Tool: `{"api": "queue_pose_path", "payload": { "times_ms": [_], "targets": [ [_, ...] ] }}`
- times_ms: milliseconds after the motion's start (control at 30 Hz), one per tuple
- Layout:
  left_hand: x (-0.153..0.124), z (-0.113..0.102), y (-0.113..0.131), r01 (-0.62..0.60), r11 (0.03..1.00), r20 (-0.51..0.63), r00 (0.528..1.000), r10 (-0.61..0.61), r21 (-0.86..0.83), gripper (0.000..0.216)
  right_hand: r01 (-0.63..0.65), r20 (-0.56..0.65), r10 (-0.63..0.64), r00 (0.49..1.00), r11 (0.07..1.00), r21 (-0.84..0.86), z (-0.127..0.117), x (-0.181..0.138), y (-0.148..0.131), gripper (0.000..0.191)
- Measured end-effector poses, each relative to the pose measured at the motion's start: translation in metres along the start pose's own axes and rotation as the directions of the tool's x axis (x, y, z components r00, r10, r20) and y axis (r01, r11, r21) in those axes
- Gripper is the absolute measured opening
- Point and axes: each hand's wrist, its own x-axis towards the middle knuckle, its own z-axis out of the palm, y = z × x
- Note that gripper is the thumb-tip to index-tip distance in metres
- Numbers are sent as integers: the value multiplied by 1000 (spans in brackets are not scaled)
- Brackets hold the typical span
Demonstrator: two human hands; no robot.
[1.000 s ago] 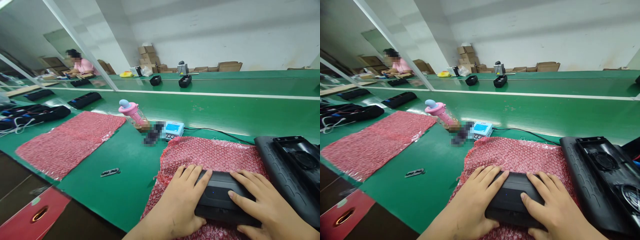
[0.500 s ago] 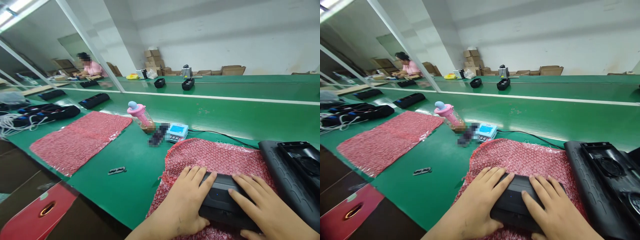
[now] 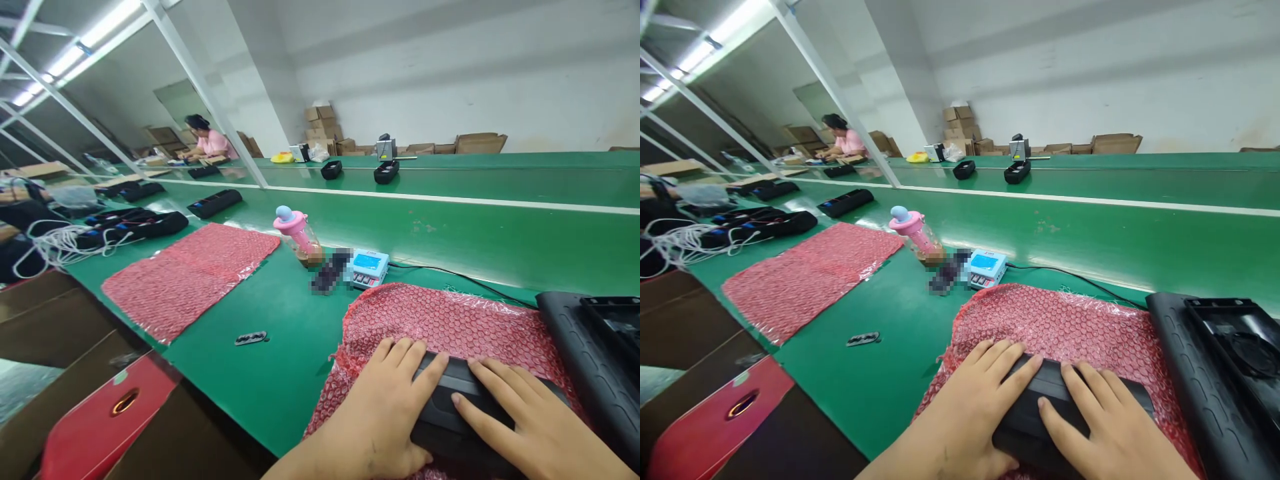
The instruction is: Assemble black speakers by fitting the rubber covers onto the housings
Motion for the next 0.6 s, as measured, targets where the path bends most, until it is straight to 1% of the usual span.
{"api": "queue_pose_path", "payload": {
  "times_ms": [133,300,467,600],
  "targets": [
    [0,0,0,5,1000,3,1000,-5,2,83,-6,-14,6,1000,1000,14,2,1,0,44],
    [2,-2,0,2,1000,11,1000,-2,-15,85,-52,9,51,999,998,39,-6,7,-3,42],
    [1,-1,-2,9,1000,22,1000,-9,-22,87,-106,28,104,994,990,89,-14,15,-8,51],
    [1,-1,-1,6,1000,24,1000,-6,-21,86,-154,91,141,986,977,150,-16,17,-10,60]
  ]
}}
